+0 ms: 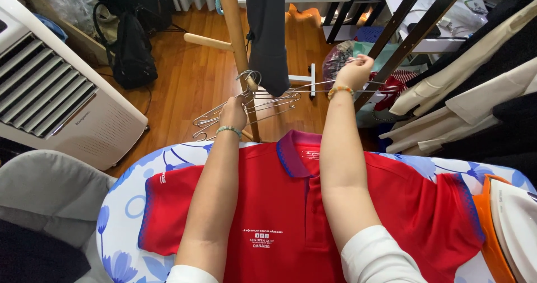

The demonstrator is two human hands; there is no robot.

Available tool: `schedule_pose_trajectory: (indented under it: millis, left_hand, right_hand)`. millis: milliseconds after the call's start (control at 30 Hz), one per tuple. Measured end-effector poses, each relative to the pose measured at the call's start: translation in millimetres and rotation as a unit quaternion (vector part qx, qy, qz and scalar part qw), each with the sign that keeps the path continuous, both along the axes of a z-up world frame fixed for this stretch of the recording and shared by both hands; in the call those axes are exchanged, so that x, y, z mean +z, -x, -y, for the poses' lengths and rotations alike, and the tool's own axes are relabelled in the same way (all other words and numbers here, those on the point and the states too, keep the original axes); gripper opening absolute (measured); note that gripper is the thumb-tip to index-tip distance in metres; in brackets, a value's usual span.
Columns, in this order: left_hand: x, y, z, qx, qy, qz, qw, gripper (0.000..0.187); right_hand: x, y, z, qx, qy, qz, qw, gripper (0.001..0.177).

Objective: Ironing a red polo shirt on an ironing board and then placing it on a hanger.

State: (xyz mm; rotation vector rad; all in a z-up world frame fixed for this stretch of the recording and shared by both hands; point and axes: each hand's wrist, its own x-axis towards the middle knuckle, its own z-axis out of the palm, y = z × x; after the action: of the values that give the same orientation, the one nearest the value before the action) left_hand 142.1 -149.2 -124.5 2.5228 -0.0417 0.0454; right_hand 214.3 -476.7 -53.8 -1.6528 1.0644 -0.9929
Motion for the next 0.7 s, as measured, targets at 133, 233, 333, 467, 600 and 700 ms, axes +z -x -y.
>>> schedule_pose_trajectory:
  millis: [133, 233, 333, 467, 600, 700]
  left_hand:
    - [-7.1, -7.2, -2.3, 0.005, -0.003, 0.0, 1.0, 0.023]
    - [-18.9, -15.9, -6.8, 0.009, 0.001, 0.01, 1.0, 0.02]
    - [-17.3, -18.4, -10.1, 0.009, 0.01, -0.033, 0.999, 0.019]
    - [28.2, -3.0, -4.3, 0.036, -0.028, -0.113, 0.993, 0.026]
    - [48.7, 4.9, 0.4, 0.046, -0.077, -0.171, 0.981, 0.035]
    - [47.9, 4.8, 1.6, 0.057, -0.075, -0.176, 0.98, 0.031]
  right_hand:
    - [7.8, 2.9, 1.7, -0.063, 0.03, 0.08, 0.994, 0.011]
    - [27.0, 11.4, -6.7, -0.073, 0.048, 0.139, 0.986, 0.014]
    - [39.2, 14.9, -8.7, -0.035, 0.067, 0.206, 0.976, 0.013]
    - [64.7, 32.4, -20.6, 0.007, 0.14, 0.229, 0.963, 0.015]
    - [88.6, 44.0, -30.6, 0.068, 0.198, 0.278, 0.938, 0.015]
    - [101.8, 41.1, -29.9, 0.072, 0.208, 0.274, 0.936, 0.014]
